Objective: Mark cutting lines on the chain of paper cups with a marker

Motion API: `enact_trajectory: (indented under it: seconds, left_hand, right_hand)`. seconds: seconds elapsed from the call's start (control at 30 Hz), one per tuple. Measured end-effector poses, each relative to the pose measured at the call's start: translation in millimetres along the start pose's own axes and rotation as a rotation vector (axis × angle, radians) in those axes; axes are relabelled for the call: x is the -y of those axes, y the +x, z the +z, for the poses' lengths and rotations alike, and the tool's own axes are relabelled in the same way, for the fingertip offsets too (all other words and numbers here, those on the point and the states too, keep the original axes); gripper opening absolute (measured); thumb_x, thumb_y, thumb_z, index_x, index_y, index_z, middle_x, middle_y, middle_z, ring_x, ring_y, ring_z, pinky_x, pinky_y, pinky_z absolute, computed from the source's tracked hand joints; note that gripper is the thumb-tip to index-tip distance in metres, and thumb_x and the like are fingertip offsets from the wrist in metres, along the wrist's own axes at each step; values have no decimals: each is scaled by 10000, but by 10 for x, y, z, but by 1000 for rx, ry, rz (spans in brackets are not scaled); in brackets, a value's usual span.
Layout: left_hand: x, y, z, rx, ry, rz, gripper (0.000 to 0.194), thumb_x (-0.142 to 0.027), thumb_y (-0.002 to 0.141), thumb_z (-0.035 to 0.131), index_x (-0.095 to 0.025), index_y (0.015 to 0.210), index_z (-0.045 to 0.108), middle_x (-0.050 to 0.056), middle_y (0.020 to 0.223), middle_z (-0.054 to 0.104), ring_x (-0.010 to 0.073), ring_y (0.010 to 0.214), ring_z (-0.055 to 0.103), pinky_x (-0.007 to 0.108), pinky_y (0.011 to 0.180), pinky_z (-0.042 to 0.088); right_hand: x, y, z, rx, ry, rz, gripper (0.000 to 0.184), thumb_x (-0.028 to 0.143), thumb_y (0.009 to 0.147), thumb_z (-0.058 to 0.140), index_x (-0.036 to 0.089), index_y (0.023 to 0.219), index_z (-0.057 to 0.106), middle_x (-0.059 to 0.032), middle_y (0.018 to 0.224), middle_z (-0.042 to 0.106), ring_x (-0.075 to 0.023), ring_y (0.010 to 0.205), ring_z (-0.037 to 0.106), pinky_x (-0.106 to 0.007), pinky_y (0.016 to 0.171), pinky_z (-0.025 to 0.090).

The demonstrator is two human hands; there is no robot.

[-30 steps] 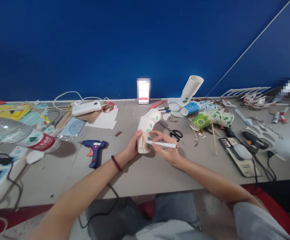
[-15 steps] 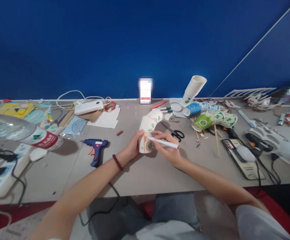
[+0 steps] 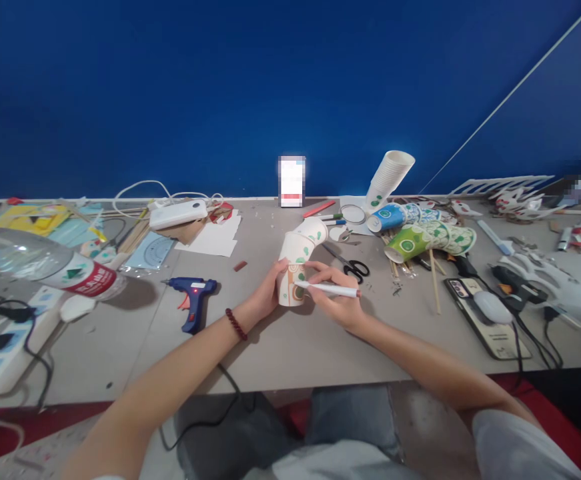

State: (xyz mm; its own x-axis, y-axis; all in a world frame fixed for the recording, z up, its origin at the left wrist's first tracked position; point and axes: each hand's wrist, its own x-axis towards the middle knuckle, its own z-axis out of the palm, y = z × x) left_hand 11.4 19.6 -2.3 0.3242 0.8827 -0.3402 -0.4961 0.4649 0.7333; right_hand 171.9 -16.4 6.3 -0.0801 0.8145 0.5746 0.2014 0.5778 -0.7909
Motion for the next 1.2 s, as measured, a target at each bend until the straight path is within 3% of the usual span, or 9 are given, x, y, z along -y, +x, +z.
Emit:
enact_trajectory:
  seconds: [0.27,0.5,0.73,1.0,1.2]
  left_hand:
    - [-5,7,-4,4,1,-12,452,-495,690,728,-128,948,673,56,792,695,183,650,629,315,598,502]
    - [-10,3,-6,39,-19,-4,428,-466,686,741,-130,942,671,60,802,703,174,652,632,298,610,499]
    - [19,29,-43,42,-10,6,408,-458,717,720,-137,964,672,60,815,706,182,668,638,303,617,490]
    - [-13,9,-18,23,-21,-27,392,-472,723,715,-136,922,682,60,795,704,185,670,633,308,624,490]
    - [-6,19,-12,19,-35,-28,380,-468,735,704,-128,904,693,74,802,717,188,676,641,304,639,495]
  right_hand:
    - [4,4,2,8,-1,12,55,220,833,658,221,781,639,-69,773,747,-297,1063,722,-405,804,605]
    - [-33,-2,9,-23,-53,17,46,251,857,646,226,891,629,-108,1024,768,-259,1006,743,-411,822,601]
    - [-43,-3,4,-28,-67,16,55,270,862,648,227,894,635,-98,1016,772,-244,996,744,-406,819,609]
    - [-11,6,-4,8,13,-4,47,221,840,656,219,796,640,-72,807,754,-291,1053,727,-408,798,607]
    - [-11,9,0,-3,-16,10,42,256,859,646,225,830,639,-79,862,769,-278,1043,731,-414,809,608]
